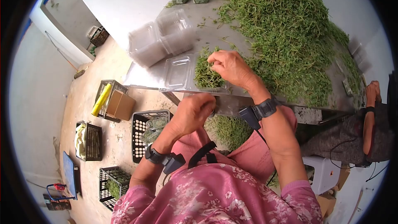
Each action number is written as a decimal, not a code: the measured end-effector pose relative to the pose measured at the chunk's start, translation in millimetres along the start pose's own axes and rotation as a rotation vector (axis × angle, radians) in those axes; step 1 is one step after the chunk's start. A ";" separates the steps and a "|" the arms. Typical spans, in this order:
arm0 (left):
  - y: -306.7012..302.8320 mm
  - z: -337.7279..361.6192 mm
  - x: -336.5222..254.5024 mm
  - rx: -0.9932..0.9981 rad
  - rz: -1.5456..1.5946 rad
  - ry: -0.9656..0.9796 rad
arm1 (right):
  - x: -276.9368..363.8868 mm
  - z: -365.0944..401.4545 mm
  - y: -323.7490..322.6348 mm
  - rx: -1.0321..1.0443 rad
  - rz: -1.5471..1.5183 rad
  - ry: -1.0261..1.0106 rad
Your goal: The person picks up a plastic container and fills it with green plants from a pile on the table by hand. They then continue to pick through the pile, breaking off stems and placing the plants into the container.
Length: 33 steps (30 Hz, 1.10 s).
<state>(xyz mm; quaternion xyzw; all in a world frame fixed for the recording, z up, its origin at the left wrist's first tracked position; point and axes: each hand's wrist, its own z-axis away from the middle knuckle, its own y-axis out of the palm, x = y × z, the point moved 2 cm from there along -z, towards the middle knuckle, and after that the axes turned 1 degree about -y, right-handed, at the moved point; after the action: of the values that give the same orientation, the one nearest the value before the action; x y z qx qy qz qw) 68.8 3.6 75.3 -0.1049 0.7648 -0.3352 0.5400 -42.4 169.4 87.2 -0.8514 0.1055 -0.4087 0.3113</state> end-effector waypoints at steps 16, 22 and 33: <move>-16.3 -52.6 29.3 -0.395 -0.647 -0.007 | -6.5 5.2 6.1 -0.025 0.253 -0.016; -15.1 -52.6 35.8 -0.359 -0.574 -0.028 | 2.3 7.3 28.3 0.180 0.138 -0.110; -30.7 -54.4 20.2 -0.316 -0.335 -0.025 | -5.9 -6.0 -8.6 -0.158 0.014 0.067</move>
<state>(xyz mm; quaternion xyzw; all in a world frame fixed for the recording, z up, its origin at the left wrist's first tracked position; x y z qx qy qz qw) 5.9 -8.3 89.7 -0.3178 0.7728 -0.2951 0.4634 -51.4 176.0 91.7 -0.8585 0.1537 -0.4250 0.2423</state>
